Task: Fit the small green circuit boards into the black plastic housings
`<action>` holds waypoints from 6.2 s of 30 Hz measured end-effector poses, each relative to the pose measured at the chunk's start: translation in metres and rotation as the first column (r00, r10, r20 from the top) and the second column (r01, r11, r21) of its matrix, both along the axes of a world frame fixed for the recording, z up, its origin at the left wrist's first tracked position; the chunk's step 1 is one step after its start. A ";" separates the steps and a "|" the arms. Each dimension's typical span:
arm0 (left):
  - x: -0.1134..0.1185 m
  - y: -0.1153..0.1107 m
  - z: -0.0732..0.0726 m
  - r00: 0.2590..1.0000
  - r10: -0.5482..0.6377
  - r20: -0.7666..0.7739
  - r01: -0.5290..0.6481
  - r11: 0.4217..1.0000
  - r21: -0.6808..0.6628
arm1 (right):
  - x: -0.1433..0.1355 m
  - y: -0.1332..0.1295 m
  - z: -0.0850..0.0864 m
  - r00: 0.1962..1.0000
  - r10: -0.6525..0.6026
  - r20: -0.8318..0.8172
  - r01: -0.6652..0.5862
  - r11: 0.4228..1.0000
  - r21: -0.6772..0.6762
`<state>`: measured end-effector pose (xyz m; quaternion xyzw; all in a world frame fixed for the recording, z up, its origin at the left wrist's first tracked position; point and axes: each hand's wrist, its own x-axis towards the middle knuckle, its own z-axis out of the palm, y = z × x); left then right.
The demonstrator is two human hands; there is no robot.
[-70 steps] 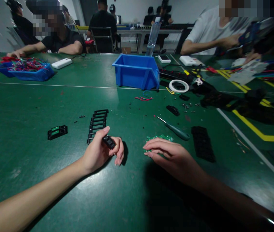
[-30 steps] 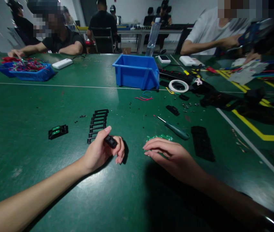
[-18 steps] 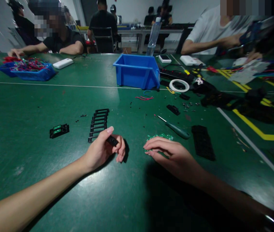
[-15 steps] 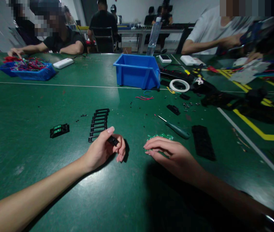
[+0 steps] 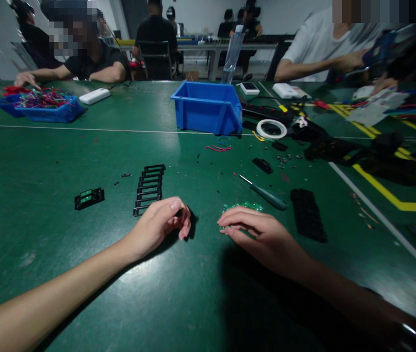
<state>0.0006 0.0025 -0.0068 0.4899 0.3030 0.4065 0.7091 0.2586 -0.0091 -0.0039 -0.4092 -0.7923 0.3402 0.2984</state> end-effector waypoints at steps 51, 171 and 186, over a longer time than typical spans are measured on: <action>0.004 0.001 0.001 0.995 -0.008 0.102 0.019 0.995 -0.102 | 0.000 0.001 0.001 0.999 0.035 -0.023 -0.035 0.999 0.018; -0.001 -0.001 0.000 0.994 -0.105 0.011 0.104 0.994 0.017 | 0.001 0.001 0.001 0.998 0.052 -0.026 -0.051 0.998 0.045; 0.002 -0.002 0.005 0.995 -0.083 0.053 0.088 0.991 -0.099 | 0.001 0.001 0.000 0.999 0.047 -0.007 -0.047 0.997 0.055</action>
